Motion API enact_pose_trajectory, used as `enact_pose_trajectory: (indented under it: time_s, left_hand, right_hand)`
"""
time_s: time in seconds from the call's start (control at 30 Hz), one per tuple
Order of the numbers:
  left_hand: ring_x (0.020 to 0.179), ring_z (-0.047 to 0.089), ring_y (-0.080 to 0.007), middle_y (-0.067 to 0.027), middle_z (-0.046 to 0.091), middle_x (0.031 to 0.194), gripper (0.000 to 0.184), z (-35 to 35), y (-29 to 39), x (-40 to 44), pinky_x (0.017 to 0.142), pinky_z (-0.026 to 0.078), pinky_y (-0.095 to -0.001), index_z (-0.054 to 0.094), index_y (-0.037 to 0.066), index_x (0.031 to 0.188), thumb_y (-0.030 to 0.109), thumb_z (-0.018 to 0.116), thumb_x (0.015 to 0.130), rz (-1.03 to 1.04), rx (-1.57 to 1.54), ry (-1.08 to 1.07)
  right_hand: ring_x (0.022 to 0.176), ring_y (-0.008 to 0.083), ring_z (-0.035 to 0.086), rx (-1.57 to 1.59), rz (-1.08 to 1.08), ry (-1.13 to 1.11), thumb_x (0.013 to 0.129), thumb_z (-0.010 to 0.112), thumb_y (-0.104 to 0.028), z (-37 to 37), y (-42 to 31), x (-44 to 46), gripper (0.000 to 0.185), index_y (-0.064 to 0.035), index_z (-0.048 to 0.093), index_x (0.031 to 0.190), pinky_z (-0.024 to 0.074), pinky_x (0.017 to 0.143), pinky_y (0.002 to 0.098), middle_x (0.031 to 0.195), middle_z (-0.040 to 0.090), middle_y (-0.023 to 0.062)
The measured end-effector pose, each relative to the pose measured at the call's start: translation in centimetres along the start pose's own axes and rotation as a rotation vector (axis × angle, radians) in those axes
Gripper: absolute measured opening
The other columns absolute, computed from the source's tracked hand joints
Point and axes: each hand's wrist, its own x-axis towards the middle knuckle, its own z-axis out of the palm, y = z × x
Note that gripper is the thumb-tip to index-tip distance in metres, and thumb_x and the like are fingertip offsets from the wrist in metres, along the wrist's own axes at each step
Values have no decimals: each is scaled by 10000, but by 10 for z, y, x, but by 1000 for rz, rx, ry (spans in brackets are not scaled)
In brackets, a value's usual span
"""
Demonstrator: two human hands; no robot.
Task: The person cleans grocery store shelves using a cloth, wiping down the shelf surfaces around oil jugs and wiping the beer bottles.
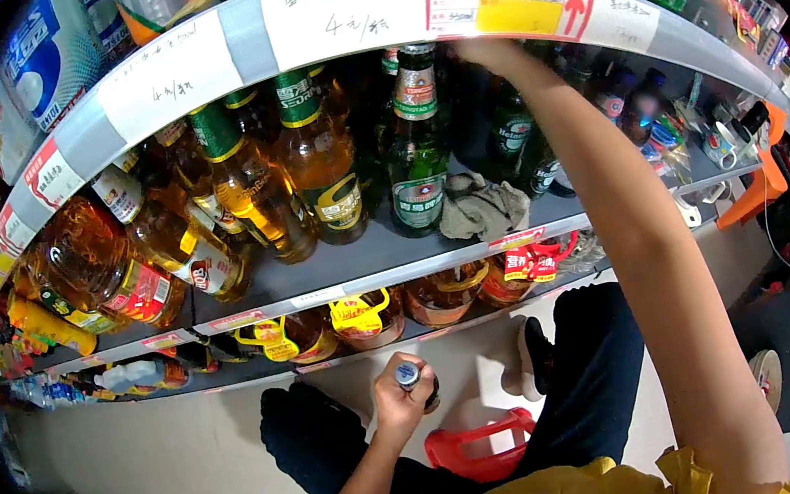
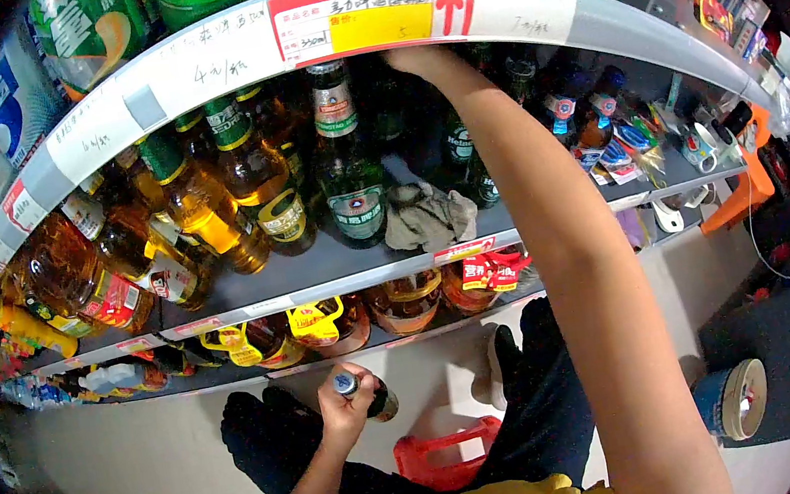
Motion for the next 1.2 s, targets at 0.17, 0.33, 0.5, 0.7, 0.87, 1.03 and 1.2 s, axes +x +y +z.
enact_pose_trajectory:
  time_s: [0.17, 0.33, 0.5, 0.7, 0.87, 1.03, 1.2]
  left_hand:
    - [607, 515, -62, -8, 566, 662, 125, 2, -3, 0, 566, 436, -233, 518, 42, 799, 119, 610, 832, 0, 21, 1]
    - [621, 546, -74, -23, 592, 677, 120, 1, -6, -1, 583, 452, -240, 530, 40, 790, 125, 605, 831, -6, 52, 4]
    - [673, 551, -94, -29, 588, 711, 98, -1, -7, -1, 646, 449, -237, 514, 27, 783, 85, 561, 846, -61, 65, -29]
    - [690, 552, -94, -32, 593, 728, 126, 0, -4, 0, 662, 448, -239, 508, 30, 786, 114, 567, 860, -46, 32, -43]
    - [653, 549, -93, -33, 595, 698, 121, 2, -10, 0, 625, 448, -245, 528, 31, 780, 116, 587, 844, -15, -1, -2]
    - [632, 552, -96, -30, 598, 684, 120, 3, -10, 2, 601, 448, -246, 538, 32, 780, 119, 600, 835, -11, 9, -8]
    - [630, 555, -99, -34, 598, 688, 121, 4, -7, 1, 594, 452, -254, 538, 32, 781, 119, 602, 834, -34, 37, -2]
  right_hand:
    - [1179, 244, 414, -105, -6, 23, 888, 485, -228, -9, -11, -4, 415, -91, 394, 1268, 321, 1001, 374, 1298, 423, 132]
    - [1145, 220, 434, 895, -72, 272, 904, 475, -194, 18, 2, 4, 407, -84, 361, 1279, 345, 975, 356, 1255, 447, 110]
    - [1119, 213, 450, 776, -94, 302, 895, 494, -228, 20, 23, 18, 415, -98, 377, 1271, 361, 950, 347, 1231, 465, 94]
    - [1138, 239, 440, 713, -86, 311, 878, 516, -230, 14, 16, 19, 435, -98, 384, 1271, 353, 966, 365, 1240, 461, 118]
    - [1154, 261, 431, 687, -84, 316, 863, 534, -232, 15, 18, 19, 453, -98, 390, 1271, 345, 979, 380, 1247, 457, 138]
    - [1170, 284, 423, 653, -83, 290, 848, 552, -234, 8, 21, 18, 470, -99, 396, 1270, 338, 992, 395, 1255, 454, 157]
    - [1186, 306, 414, 465, -82, 296, 834, 570, -236, 11, 13, 1, 487, -99, 402, 1270, 331, 1005, 410, 1262, 450, 177]
